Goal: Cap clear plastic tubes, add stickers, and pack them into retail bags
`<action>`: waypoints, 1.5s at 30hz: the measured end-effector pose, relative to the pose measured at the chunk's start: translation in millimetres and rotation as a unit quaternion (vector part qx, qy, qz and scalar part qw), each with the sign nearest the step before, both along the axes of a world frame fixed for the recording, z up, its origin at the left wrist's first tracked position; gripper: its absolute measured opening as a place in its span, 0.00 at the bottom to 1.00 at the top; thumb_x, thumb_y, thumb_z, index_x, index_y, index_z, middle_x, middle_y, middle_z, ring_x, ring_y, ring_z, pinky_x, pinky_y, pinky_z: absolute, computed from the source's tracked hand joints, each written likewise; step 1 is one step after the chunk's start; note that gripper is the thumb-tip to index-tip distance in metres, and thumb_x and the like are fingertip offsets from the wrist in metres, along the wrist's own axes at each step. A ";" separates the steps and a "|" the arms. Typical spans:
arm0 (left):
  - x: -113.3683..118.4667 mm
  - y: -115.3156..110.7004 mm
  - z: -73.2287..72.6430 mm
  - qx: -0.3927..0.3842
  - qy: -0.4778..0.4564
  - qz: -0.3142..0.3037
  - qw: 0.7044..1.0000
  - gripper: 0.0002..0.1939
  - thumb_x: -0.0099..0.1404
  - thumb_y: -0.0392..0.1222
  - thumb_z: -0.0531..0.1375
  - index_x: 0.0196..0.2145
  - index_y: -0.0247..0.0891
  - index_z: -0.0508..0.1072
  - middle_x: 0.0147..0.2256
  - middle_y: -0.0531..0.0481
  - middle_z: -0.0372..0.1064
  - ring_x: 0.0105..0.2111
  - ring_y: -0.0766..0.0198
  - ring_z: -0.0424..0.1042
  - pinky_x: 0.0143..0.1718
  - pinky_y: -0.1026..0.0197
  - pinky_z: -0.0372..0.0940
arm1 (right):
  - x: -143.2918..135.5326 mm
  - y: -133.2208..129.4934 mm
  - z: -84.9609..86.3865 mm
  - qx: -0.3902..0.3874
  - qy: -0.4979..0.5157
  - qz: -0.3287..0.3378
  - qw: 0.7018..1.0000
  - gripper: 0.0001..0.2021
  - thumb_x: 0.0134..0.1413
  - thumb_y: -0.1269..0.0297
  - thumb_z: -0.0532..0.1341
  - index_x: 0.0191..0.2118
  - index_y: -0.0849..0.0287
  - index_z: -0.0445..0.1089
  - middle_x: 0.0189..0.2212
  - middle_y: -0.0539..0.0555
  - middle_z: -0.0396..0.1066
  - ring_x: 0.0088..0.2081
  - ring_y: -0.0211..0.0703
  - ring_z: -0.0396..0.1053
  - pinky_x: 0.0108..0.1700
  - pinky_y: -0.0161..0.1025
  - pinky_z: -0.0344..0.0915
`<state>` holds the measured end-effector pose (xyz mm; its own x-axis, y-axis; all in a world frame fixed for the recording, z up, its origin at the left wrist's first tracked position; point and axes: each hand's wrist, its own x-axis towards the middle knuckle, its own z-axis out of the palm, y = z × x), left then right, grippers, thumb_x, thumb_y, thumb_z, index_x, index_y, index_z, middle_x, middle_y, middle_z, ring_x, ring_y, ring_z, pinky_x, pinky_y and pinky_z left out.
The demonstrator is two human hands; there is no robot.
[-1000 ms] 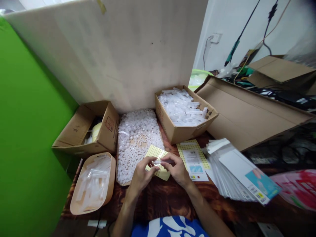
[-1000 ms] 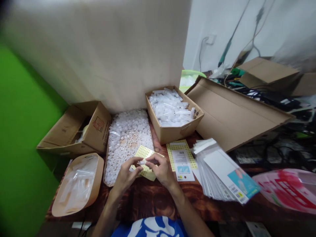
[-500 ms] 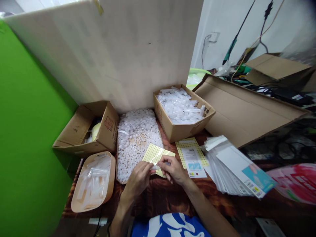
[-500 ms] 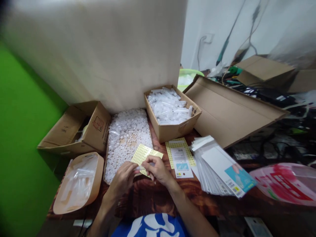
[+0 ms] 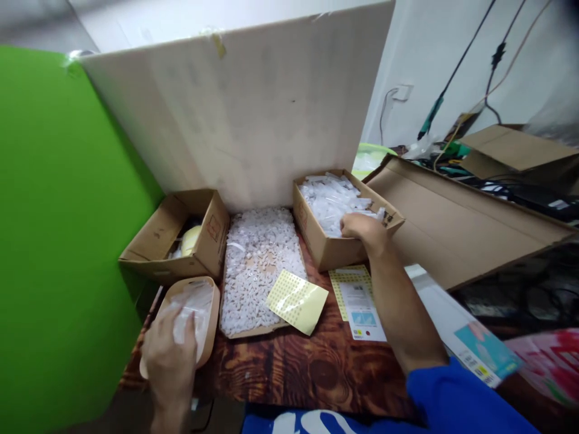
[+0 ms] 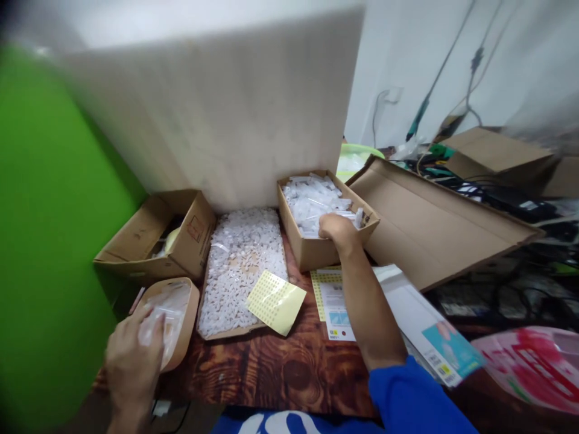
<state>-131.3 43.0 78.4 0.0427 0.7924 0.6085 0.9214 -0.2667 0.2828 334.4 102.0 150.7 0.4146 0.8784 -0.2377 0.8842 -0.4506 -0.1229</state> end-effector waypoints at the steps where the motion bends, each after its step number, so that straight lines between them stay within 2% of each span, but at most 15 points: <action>1: 10.0 -0.7 -3.6 -0.015 -0.032 -0.050 0.998 0.12 0.71 0.46 0.55 0.45 0.39 0.74 0.42 0.41 0.75 0.45 0.49 0.73 0.48 0.48 0.67 | -1.2 4.8 -4.6 -0.018 -0.002 0.002 1.000 0.08 0.43 0.78 0.67 0.32 0.64 0.81 0.34 0.67 0.79 0.40 0.60 0.77 0.42 0.45 0.69; 5: 61.3 5.1 -29.0 -0.170 -0.067 -0.206 0.961 0.08 0.71 0.41 0.55 0.38 0.41 0.74 0.38 0.46 0.76 0.38 0.55 0.75 0.42 0.56 0.68 | -3.0 5.7 -16.6 -0.022 -0.006 0.021 1.000 0.10 0.45 0.78 0.64 0.33 0.63 0.82 0.34 0.65 0.80 0.36 0.54 0.77 0.39 0.41 0.68; 10: 109.4 24.0 -63.8 -0.329 0.026 -0.213 0.920 0.07 0.67 0.34 0.59 0.41 0.39 0.77 0.42 0.43 0.75 0.42 0.55 0.75 0.43 0.58 0.66 | 9.2 -3.2 -16.6 -0.028 0.000 0.025 0.999 0.07 0.46 0.70 0.68 0.33 0.63 0.82 0.34 0.64 0.80 0.35 0.52 0.76 0.36 0.39 0.67; 16: 125.7 33.7 -81.8 -0.320 0.029 -0.227 0.919 0.07 0.69 0.38 0.59 0.43 0.41 0.77 0.40 0.46 0.74 0.41 0.57 0.75 0.43 0.59 0.65 | 26.4 -3.6 -7.4 -0.035 0.019 0.039 0.998 0.08 0.41 0.81 0.66 0.27 0.63 0.80 0.28 0.60 0.79 0.34 0.50 0.76 0.36 0.38 0.65; 19: 125.5 33.2 -89.4 -0.273 0.024 -0.236 0.932 0.09 0.71 0.39 0.57 0.41 0.41 0.77 0.37 0.46 0.73 0.39 0.57 0.73 0.43 0.59 0.65 | 30.4 -0.2 -7.0 -0.026 0.023 0.041 0.999 0.04 0.44 0.79 0.69 0.25 0.64 0.79 0.28 0.62 0.78 0.34 0.53 0.76 0.38 0.40 0.65; 21: 124.4 33.0 -94.0 -0.245 0.011 -0.238 0.940 0.09 0.71 0.40 0.57 0.40 0.41 0.78 0.37 0.46 0.71 0.39 0.57 0.72 0.43 0.58 0.65 | 29.3 -0.7 -8.6 0.038 0.015 0.049 0.998 0.02 0.54 0.71 0.67 0.32 0.64 0.78 0.33 0.63 0.78 0.40 0.55 0.75 0.42 0.42 0.66; 23: 123.1 33.6 -96.9 -0.221 -0.002 -0.238 0.946 0.08 0.70 0.40 0.57 0.38 0.40 0.77 0.38 0.45 0.71 0.40 0.56 0.71 0.44 0.56 0.65 | 24.0 -6.2 -9.1 0.191 0.016 0.065 0.979 0.07 0.63 0.66 0.62 0.38 0.63 0.76 0.38 0.63 0.77 0.43 0.53 0.74 0.46 0.43 0.66; 26: 121.5 35.1 -95.1 -0.196 -0.057 -0.254 0.945 0.06 0.70 0.38 0.58 0.37 0.39 0.75 0.39 0.45 0.71 0.42 0.54 0.71 0.46 0.53 0.65 | 5.1 -24.8 -3.9 0.455 0.085 0.056 0.885 0.10 0.67 0.59 0.59 0.42 0.60 0.72 0.38 0.58 0.75 0.38 0.48 0.75 0.40 0.40 0.68; 28: 121.5 35.5 -89.1 -0.192 -0.121 -0.280 0.933 0.05 0.70 0.37 0.58 0.37 0.39 0.74 0.39 0.46 0.71 0.42 0.56 0.71 0.46 0.54 0.65 | -16.4 -41.2 0.9 0.533 0.163 0.036 0.830 0.13 0.67 0.53 0.59 0.44 0.58 0.71 0.37 0.55 0.73 0.30 0.42 0.74 0.32 0.37 0.67; 30: 122.5 34.7 -79.9 -0.198 -0.180 -0.309 0.913 0.04 0.70 0.38 0.58 0.36 0.39 0.73 0.37 0.48 0.72 0.40 0.58 0.72 0.45 0.57 0.66 | -43.8 -56.7 0.1 0.544 0.224 0.058 0.806 0.13 0.65 0.52 0.61 0.42 0.57 0.73 0.36 0.54 0.73 0.28 0.40 0.72 0.31 0.37 0.67; 32: 124.1 32.5 -69.6 -0.209 -0.220 -0.326 0.895 0.04 0.70 0.39 0.59 0.36 0.39 0.73 0.36 0.49 0.73 0.38 0.60 0.72 0.43 0.59 0.66 | -72.9 -67.6 -12.6 0.507 0.278 0.124 0.806 0.11 0.62 0.53 0.65 0.40 0.57 0.76 0.36 0.54 0.74 0.35 0.43 0.73 0.37 0.39 0.69; 34: 125.4 29.3 -60.7 -0.220 -0.236 -0.332 0.887 0.03 0.69 0.40 0.61 0.37 0.40 0.74 0.35 0.50 0.74 0.37 0.61 0.73 0.42 0.60 0.66 | -98.3 -73.0 -38.0 0.431 0.355 0.172 0.811 0.10 0.59 0.56 0.68 0.40 0.57 0.78 0.37 0.55 0.75 0.38 0.44 0.73 0.39 0.39 0.69; 39: 125.9 21.0 -50.2 -0.236 -0.230 -0.369 0.869 0.02 0.67 0.36 0.62 0.36 0.41 0.75 0.35 0.53 0.76 0.38 0.63 0.75 0.43 0.62 0.67 | -130.3 -77.8 -110.7 0.330 0.456 0.207 0.800 0.11 0.56 0.56 0.70 0.39 0.58 0.80 0.33 0.53 0.74 0.31 0.40 0.68 0.34 0.36 0.65; 41: 126.0 18.2 -48.6 -0.240 -0.232 -0.383 0.861 0.02 0.66 0.35 0.63 0.35 0.41 0.75 0.35 0.53 0.77 0.39 0.63 0.76 0.44 0.62 0.67 | -134.7 -81.2 -124.3 0.311 0.470 0.211 0.799 0.13 0.60 0.54 0.67 0.42 0.57 0.80 0.35 0.54 0.73 0.34 0.41 0.69 0.37 0.38 0.65; 45: 127.6 13.9 -45.0 -0.260 -0.235 -0.374 0.859 0.03 0.66 0.35 0.64 0.33 0.40 0.75 0.33 0.53 0.77 0.36 0.63 0.76 0.41 0.62 0.68 | -139.6 -88.5 -131.2 0.306 0.458 0.221 0.805 0.19 0.70 0.51 0.54 0.47 0.54 0.79 0.35 0.55 0.73 0.40 0.46 0.68 0.45 0.43 0.62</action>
<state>-3.6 56.9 33.4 0.5041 0.8201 0.2707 0.2991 -0.4598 0.8361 194.8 13.6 19.5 -0.0734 0.9608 0.2673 0.3541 0.2757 -0.8937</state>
